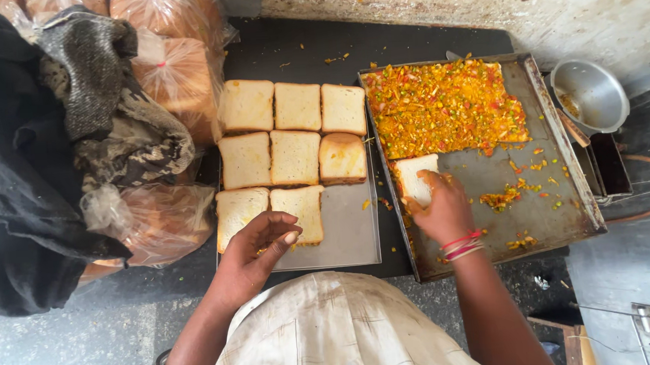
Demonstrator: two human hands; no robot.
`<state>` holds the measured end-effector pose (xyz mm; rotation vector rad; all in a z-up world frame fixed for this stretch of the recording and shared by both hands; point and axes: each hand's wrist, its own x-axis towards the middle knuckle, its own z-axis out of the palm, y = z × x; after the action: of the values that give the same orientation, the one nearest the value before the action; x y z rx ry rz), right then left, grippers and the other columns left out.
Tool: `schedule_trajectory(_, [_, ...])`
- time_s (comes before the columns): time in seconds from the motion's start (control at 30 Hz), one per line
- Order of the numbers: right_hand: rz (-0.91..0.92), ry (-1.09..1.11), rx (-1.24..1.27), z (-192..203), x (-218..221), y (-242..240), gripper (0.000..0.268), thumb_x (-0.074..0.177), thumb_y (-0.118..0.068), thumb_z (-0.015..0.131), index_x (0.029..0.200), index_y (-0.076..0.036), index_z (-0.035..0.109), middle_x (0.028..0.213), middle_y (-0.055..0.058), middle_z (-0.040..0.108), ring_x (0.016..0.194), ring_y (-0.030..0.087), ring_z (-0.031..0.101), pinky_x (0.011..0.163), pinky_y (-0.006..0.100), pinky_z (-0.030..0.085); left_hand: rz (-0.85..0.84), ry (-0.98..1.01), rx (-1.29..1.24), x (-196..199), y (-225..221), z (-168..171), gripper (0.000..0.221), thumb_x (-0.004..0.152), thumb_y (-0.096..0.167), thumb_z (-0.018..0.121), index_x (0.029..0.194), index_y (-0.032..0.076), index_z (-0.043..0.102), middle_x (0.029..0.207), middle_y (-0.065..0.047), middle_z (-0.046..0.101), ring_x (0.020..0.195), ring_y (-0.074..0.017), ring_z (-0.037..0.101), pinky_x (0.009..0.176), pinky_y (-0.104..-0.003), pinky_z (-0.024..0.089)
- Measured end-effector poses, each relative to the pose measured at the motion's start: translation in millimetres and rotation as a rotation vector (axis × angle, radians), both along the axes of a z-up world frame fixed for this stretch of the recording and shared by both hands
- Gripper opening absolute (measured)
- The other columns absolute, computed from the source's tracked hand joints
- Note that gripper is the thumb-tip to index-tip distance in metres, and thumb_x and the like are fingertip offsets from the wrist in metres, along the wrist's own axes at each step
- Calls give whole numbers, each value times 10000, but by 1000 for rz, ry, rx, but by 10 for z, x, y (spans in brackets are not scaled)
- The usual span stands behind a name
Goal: The person prepares sandwiches by spreading a vegetable mixture onto slices of bread on a tray and then stacking the bread into pairs.
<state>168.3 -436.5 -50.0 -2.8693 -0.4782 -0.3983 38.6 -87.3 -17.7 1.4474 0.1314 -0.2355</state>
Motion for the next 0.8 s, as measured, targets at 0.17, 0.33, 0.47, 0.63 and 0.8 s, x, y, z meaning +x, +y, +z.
schedule_trajectory(0.17, [-219,327,-156,106,123,101,488,775,-388,829,1129,-68,729,1028,220,731,951,409,695,820,494,574,-50,4,71,57,-185,25,279,961,133,655,1215,19,628,1167,-92,743,1164,-165,693,1006,-310,529])
schedule_trajectory(0.33, [-92,341,296,-184,480,-638,348,824,-234,740,1119,-50,765,863,161,768,701,263,737,673,390,582,-99,-13,73,141,-348,62,280,958,125,648,1217,23,628,1174,-93,743,1171,-161,692,1008,-313,530])
schedule_trajectory(0.47, [-249,576,788,-351,743,-1449,289,912,-107,656,1173,-4,726,836,28,691,622,88,562,525,291,450,-100,-3,88,152,-422,62,273,963,129,644,1215,26,621,1181,-93,747,1182,-161,686,1024,-314,512])
schedule_trajectory(0.63, [-377,553,807,-435,797,-1854,309,921,-101,683,1217,-28,733,812,23,662,614,103,517,519,312,439,-138,15,80,188,-550,66,266,961,133,642,1206,30,632,1185,-83,742,1191,-166,694,1007,-321,524])
schedule_trajectory(0.8, [-441,203,448,-506,747,-2402,274,1009,-140,603,1189,-38,782,1047,171,797,931,292,764,842,381,566,-164,3,125,297,-684,106,276,949,142,651,1209,48,632,1176,-76,742,1192,-160,695,1010,-325,529])
